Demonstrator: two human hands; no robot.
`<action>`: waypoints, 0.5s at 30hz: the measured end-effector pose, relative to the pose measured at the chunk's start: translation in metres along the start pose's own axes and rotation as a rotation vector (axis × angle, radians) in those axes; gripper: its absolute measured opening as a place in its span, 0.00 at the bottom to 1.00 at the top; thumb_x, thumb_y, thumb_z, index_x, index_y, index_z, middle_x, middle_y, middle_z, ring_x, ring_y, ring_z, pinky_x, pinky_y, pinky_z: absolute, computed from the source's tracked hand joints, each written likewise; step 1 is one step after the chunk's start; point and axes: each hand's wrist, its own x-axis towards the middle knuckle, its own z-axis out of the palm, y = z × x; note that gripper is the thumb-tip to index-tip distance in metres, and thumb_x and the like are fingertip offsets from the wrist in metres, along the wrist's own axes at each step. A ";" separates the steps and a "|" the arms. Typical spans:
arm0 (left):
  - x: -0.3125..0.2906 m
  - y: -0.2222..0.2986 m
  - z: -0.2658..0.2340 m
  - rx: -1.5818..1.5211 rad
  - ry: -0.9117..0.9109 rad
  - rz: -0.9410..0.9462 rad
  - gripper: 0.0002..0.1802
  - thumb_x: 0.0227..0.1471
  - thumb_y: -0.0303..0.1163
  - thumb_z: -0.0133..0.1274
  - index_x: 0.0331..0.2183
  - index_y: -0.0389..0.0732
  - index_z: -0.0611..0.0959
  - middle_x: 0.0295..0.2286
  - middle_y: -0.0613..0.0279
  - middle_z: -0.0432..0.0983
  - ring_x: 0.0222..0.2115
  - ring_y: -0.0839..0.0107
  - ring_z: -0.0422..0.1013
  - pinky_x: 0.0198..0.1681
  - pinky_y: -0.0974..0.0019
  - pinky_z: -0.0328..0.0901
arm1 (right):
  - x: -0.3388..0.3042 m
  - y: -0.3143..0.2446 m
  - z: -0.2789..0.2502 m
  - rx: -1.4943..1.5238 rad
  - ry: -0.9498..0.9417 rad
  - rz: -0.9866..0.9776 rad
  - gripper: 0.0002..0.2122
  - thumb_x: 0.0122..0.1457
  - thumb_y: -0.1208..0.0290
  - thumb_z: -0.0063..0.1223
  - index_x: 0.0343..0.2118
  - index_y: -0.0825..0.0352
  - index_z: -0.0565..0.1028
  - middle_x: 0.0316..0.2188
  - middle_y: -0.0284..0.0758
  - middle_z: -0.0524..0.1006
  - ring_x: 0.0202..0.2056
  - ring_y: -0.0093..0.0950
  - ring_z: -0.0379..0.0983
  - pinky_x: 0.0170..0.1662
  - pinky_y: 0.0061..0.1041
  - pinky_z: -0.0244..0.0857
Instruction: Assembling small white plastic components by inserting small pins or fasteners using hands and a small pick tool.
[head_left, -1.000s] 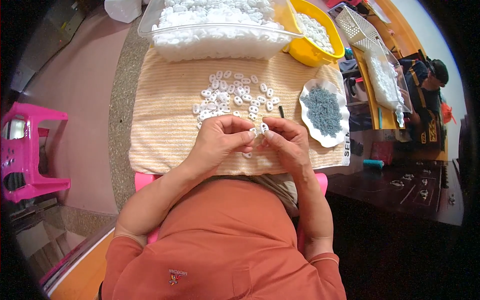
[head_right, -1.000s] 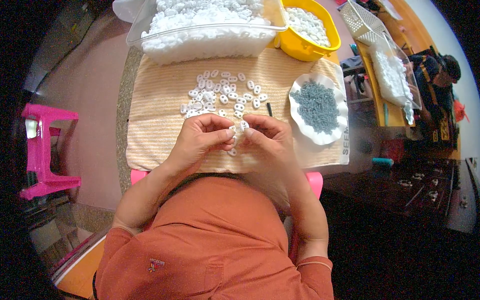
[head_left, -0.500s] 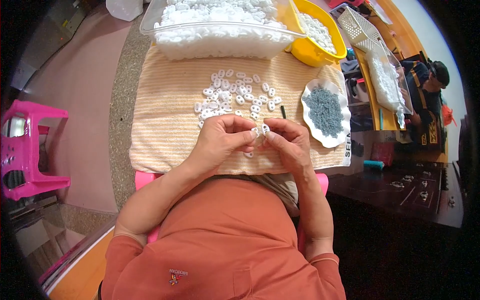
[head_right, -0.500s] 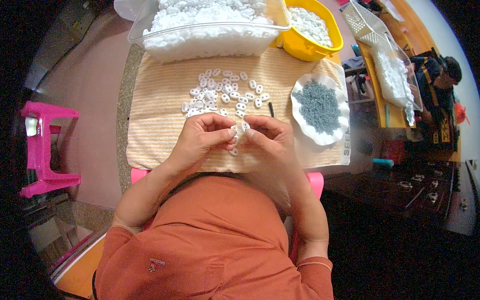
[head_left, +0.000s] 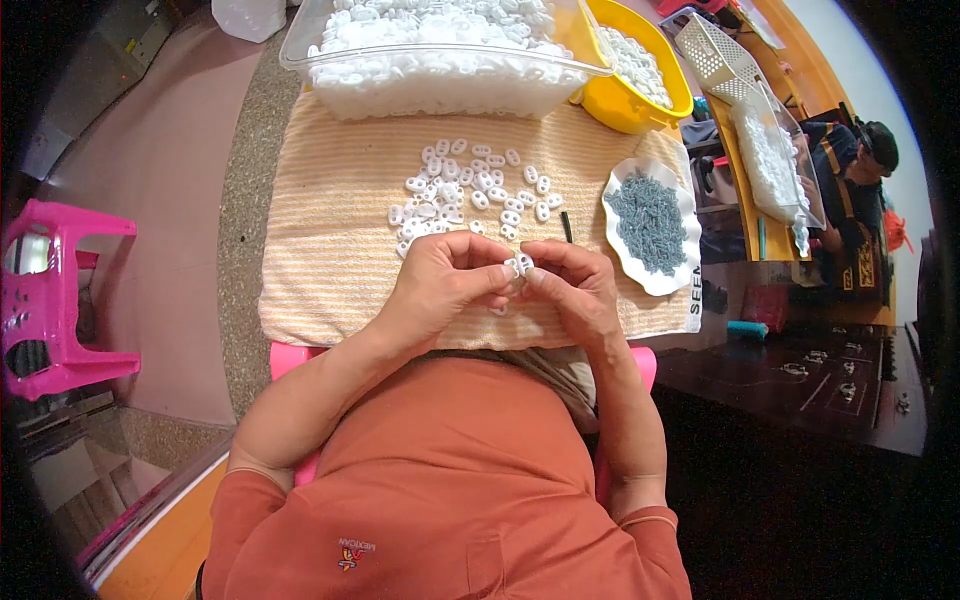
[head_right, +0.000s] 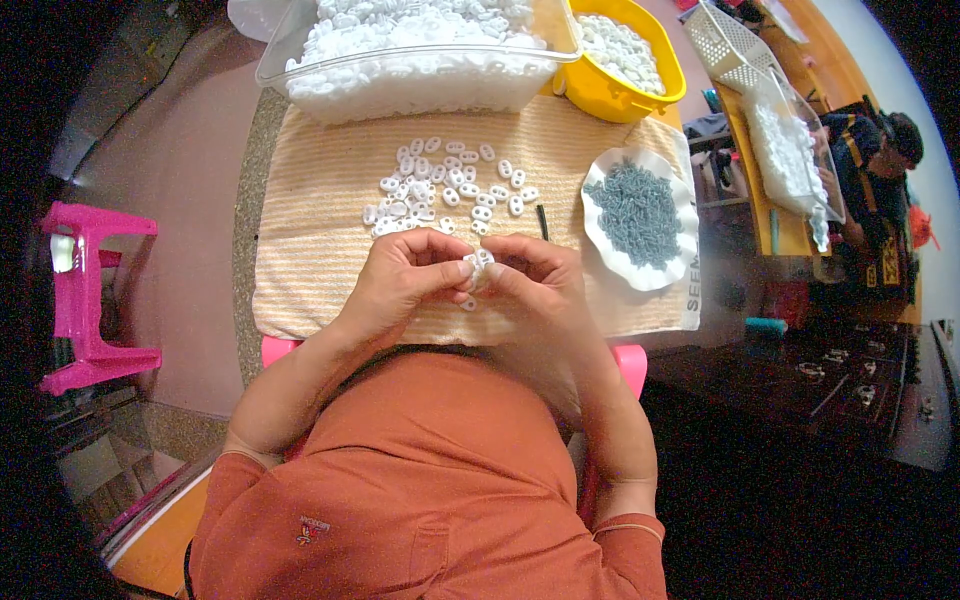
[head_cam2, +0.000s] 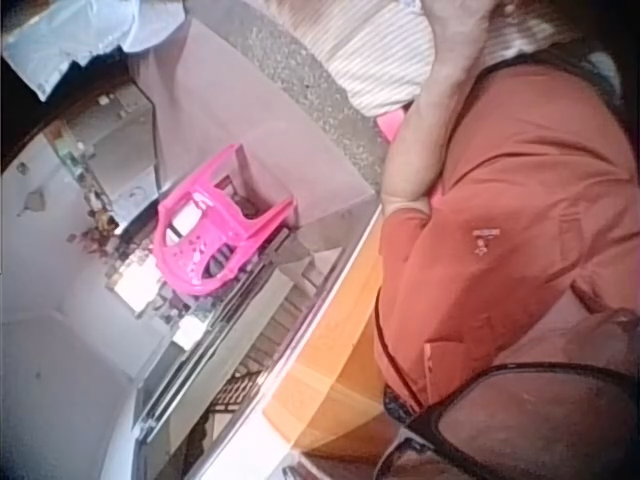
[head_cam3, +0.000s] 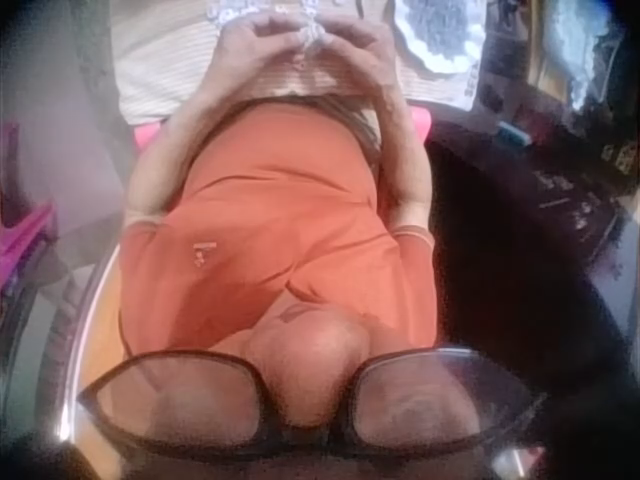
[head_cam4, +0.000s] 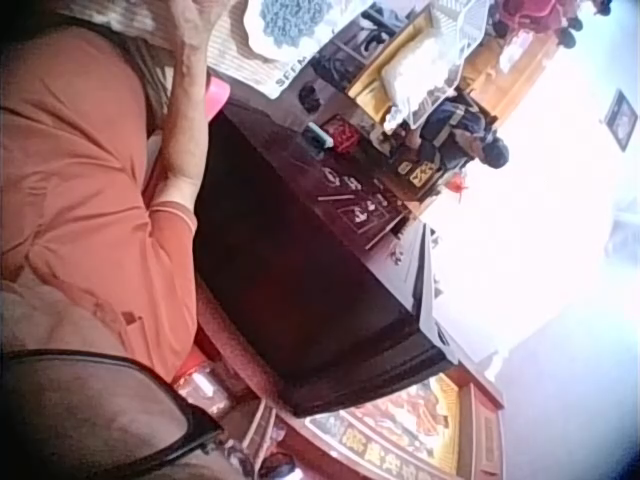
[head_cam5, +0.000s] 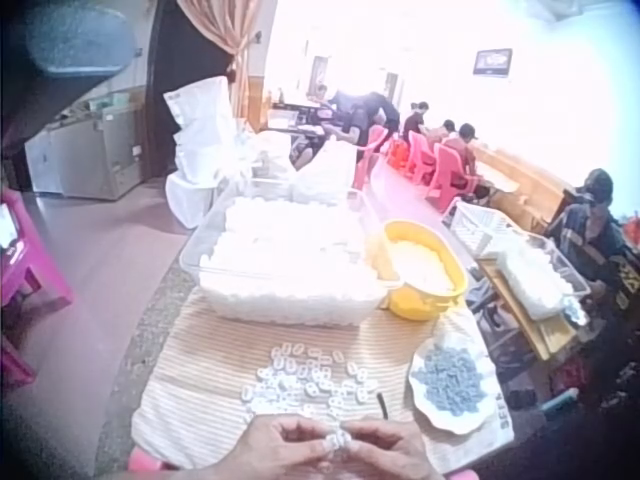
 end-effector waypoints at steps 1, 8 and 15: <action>0.000 0.001 0.001 0.000 -0.001 0.000 0.10 0.50 0.24 0.58 0.36 0.32 0.80 0.30 0.58 0.77 0.28 0.74 0.75 0.33 0.71 0.73 | 0.000 0.000 0.000 0.000 0.001 0.000 0.13 0.57 0.81 0.53 0.46 0.76 0.73 0.36 0.41 0.79 0.35 0.27 0.77 0.38 0.24 0.73; 0.000 0.001 0.002 0.000 -0.004 -0.018 0.10 0.50 0.25 0.58 0.36 0.32 0.80 0.31 0.58 0.77 0.29 0.73 0.75 0.33 0.71 0.74 | -0.002 -0.006 0.005 0.090 -0.010 0.059 0.13 0.57 0.81 0.52 0.46 0.77 0.73 0.34 0.42 0.79 0.34 0.26 0.77 0.37 0.23 0.72; 0.000 0.001 0.002 -0.014 -0.009 -0.026 0.10 0.50 0.25 0.58 0.36 0.32 0.79 0.31 0.58 0.78 0.29 0.73 0.75 0.33 0.71 0.73 | -0.001 -0.002 0.002 0.093 -0.009 0.050 0.13 0.57 0.81 0.52 0.45 0.76 0.73 0.33 0.41 0.79 0.32 0.24 0.76 0.36 0.21 0.71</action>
